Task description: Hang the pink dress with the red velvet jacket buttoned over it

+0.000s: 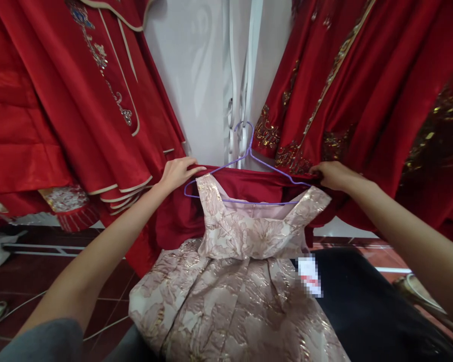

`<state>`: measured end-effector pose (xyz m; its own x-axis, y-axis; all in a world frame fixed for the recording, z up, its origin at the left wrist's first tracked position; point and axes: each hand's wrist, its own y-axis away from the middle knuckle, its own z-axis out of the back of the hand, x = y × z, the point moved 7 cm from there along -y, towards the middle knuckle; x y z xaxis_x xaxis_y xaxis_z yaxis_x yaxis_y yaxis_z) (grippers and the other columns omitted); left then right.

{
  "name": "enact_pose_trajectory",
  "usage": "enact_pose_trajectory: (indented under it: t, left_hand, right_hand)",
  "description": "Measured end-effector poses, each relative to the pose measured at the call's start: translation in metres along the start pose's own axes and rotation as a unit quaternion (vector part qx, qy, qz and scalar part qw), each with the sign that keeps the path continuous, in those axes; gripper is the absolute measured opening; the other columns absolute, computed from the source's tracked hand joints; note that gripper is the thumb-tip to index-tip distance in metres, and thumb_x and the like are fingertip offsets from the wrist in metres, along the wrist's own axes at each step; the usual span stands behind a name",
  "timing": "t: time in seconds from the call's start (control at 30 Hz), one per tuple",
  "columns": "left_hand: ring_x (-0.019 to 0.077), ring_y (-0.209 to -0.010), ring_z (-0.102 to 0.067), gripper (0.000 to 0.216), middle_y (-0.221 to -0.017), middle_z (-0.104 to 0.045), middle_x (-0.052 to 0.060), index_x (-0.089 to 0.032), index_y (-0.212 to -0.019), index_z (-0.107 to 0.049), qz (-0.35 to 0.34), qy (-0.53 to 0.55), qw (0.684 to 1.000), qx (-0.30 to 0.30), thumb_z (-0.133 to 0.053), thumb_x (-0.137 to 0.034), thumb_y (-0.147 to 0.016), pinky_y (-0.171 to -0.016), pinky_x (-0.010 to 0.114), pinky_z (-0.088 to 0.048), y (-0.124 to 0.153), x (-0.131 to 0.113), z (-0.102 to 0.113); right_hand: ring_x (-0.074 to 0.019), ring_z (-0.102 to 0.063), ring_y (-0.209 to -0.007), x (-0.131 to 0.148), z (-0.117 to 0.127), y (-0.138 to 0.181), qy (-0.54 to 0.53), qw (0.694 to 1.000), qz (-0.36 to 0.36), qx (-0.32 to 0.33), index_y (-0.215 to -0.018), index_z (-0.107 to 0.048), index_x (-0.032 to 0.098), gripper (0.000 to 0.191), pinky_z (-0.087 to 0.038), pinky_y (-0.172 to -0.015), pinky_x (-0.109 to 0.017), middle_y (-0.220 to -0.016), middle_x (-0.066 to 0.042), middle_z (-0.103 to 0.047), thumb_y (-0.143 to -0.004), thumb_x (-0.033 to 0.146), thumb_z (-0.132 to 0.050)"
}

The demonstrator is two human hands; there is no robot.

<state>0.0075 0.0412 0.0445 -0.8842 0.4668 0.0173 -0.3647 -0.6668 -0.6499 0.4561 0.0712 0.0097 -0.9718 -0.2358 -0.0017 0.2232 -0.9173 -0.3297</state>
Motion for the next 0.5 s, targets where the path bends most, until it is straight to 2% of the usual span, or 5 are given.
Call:
enact_pose_trajectory:
  t: [0.17,0.27,0.4,0.5]
  left_hand:
    - [0.0198,-0.076,-0.06,0.047,-0.081,-0.069,0.005,-0.022,-0.08,-0.067,0.005,0.039,0.998,0.046,-0.049,-0.065,-0.082,-0.063,0.026,-0.036,0.007,-0.001,-0.014]
    - [0.019,-0.078,-0.062,0.046,-0.084,-0.071,0.004,-0.021,-0.086,-0.07,0.033,0.16,0.983,0.082,-0.05,-0.063,-0.082,-0.068,0.026,-0.042,0.008,0.0,-0.023]
    - [0.0187,-0.083,-0.064,0.049,-0.09,-0.074,0.005,-0.017,-0.09,-0.073,0.056,0.327,0.936,0.115,-0.051,-0.06,-0.082,-0.077,0.026,-0.047,0.008,-0.005,-0.029]
    - [0.0198,-0.085,-0.065,0.044,-0.092,-0.074,0.006,-0.017,-0.091,-0.074,0.047,0.347,0.927,0.137,-0.059,-0.057,-0.079,-0.08,0.028,-0.049,0.009,-0.013,-0.03]
  right_hand:
    - [-0.0193,-0.056,-0.058,-0.022,-0.003,0.016,-0.006,0.999,-0.044,0.03,-0.066,-0.071,0.023,0.035,-0.037,-0.059,-0.032,-0.066,-0.004,-0.068,-0.05,-0.003,-0.054]
    - [-0.0202,-0.059,-0.06,-0.024,0.0,0.022,-0.022,0.997,-0.053,0.051,-0.068,-0.07,0.024,0.033,-0.04,-0.059,-0.031,-0.065,-0.003,-0.068,-0.052,-0.002,-0.057]
    - [-0.0203,-0.062,-0.06,-0.012,0.001,0.029,-0.079,0.991,-0.056,0.095,-0.076,-0.068,0.023,0.023,-0.043,-0.06,-0.032,-0.069,-0.004,-0.07,-0.058,0.01,-0.069]
    - [-0.0211,-0.06,-0.055,0.003,0.011,0.041,-0.052,0.994,-0.088,0.034,-0.076,-0.061,0.022,0.015,-0.042,-0.057,-0.034,-0.065,-0.006,-0.068,-0.065,0.023,-0.071]
